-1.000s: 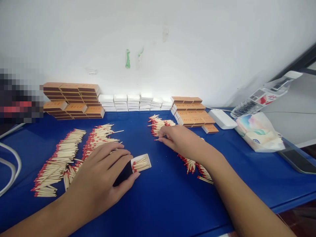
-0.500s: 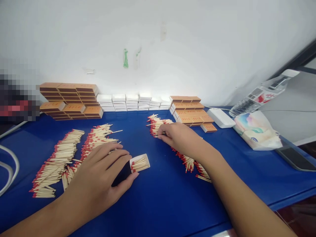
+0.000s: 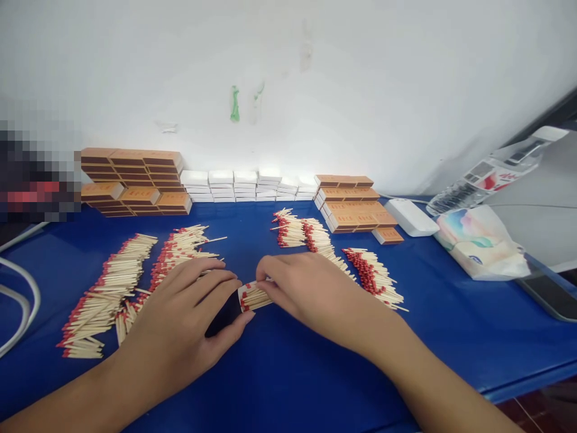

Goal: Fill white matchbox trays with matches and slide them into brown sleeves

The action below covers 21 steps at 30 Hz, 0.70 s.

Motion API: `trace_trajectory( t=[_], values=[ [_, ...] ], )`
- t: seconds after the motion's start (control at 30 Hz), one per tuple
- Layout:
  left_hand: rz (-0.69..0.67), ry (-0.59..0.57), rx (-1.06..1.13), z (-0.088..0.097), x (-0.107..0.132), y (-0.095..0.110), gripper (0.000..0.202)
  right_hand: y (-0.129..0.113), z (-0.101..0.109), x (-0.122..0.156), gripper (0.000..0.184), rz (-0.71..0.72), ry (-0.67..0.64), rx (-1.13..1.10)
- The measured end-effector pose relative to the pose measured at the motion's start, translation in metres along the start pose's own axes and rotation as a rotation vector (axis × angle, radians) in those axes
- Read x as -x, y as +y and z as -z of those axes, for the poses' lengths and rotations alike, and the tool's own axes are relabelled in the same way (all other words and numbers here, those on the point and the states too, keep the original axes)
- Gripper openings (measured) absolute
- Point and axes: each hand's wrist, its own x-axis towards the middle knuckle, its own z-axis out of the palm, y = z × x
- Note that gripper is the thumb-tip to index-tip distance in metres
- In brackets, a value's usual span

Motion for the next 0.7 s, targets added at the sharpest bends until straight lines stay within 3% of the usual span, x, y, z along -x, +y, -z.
trace_trajectory(
  t=[0.13, 0.23, 0.43, 0.57, 0.7],
  values=[
    [-0.003, 0.010, 0.003, 0.000, 0.000, 0.001, 0.013, -0.015, -0.005, -0.002, 0.017, -0.011, -0.088, 0.123],
    [-0.004, 0.013, 0.000, 0.000, -0.001, 0.001, 0.013, -0.012, -0.006, -0.002, 0.018, 0.024, -0.058, 0.107],
    [0.005, 0.000, 0.010, 0.001, -0.001, 0.001, 0.014, 0.033, 0.009, 0.000, 0.018, -0.093, 0.243, 0.168],
    [-0.007, 0.014, 0.004, 0.000, 0.000, 0.000, 0.015, 0.058, 0.018, -0.002, 0.021, -0.120, 0.252, 0.192],
    [-0.005, 0.015, -0.002, 0.000, 0.000, -0.001, 0.014, 0.062, 0.017, -0.005, 0.021, -0.159, 0.192, 0.201]
  ],
)
